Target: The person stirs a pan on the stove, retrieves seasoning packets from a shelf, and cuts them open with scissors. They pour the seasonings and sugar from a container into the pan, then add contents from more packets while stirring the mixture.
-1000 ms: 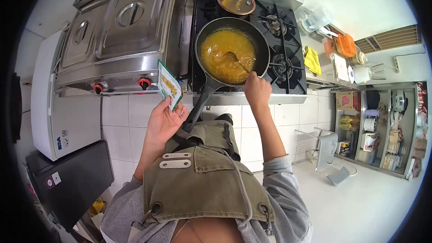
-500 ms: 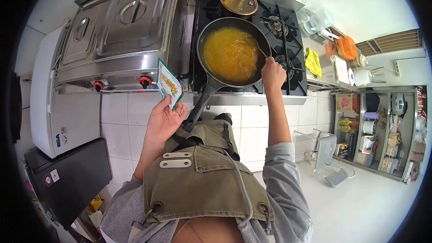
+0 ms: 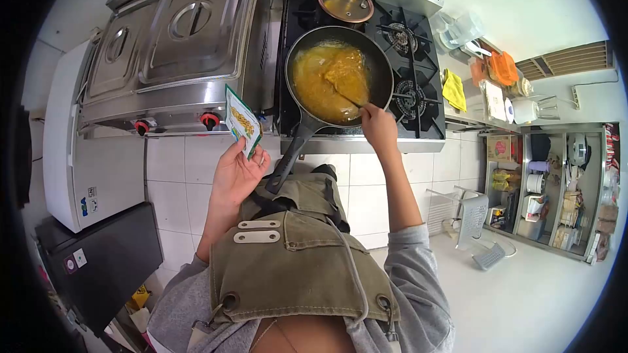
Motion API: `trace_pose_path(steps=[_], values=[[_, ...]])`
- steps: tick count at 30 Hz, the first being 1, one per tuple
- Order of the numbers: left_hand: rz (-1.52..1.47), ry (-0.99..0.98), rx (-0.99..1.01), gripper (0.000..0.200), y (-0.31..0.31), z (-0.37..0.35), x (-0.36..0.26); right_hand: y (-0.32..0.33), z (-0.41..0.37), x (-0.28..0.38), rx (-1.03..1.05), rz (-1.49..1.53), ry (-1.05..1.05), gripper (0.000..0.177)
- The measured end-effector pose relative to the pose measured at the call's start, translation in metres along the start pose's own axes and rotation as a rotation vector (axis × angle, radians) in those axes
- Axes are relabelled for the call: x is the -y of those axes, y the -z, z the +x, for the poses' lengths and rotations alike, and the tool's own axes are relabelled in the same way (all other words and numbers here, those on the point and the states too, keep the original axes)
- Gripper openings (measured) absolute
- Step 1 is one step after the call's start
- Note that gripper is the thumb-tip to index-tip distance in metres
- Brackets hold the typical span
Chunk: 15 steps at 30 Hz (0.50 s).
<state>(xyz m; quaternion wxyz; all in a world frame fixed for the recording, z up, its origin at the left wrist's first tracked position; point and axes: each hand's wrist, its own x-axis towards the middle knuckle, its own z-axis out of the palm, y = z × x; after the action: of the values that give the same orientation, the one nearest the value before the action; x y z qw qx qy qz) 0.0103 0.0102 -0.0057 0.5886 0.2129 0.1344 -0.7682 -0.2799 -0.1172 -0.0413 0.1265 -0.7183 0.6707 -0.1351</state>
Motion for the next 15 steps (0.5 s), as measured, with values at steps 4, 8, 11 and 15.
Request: trace_pose_path(steps=[4,8,11,15], values=[[0.006,0.024,0.005,0.018,-0.001,0.002,0.001,0.000,-0.021,0.005,0.023,0.076,0.090,0.017],[0.024,0.045,0.018,0.018,-0.004,0.005,0.002,0.010,-0.040,0.029,-0.053,0.190,0.103,0.014],[0.023,0.046,0.003,0.018,-0.006,0.006,0.003,0.013,-0.050,0.042,-0.040,0.116,0.079,0.014],[0.027,0.049,0.016,0.018,-0.007,0.006,0.003,-0.005,-0.044,0.029,-0.124,-0.085,0.122,0.017]])
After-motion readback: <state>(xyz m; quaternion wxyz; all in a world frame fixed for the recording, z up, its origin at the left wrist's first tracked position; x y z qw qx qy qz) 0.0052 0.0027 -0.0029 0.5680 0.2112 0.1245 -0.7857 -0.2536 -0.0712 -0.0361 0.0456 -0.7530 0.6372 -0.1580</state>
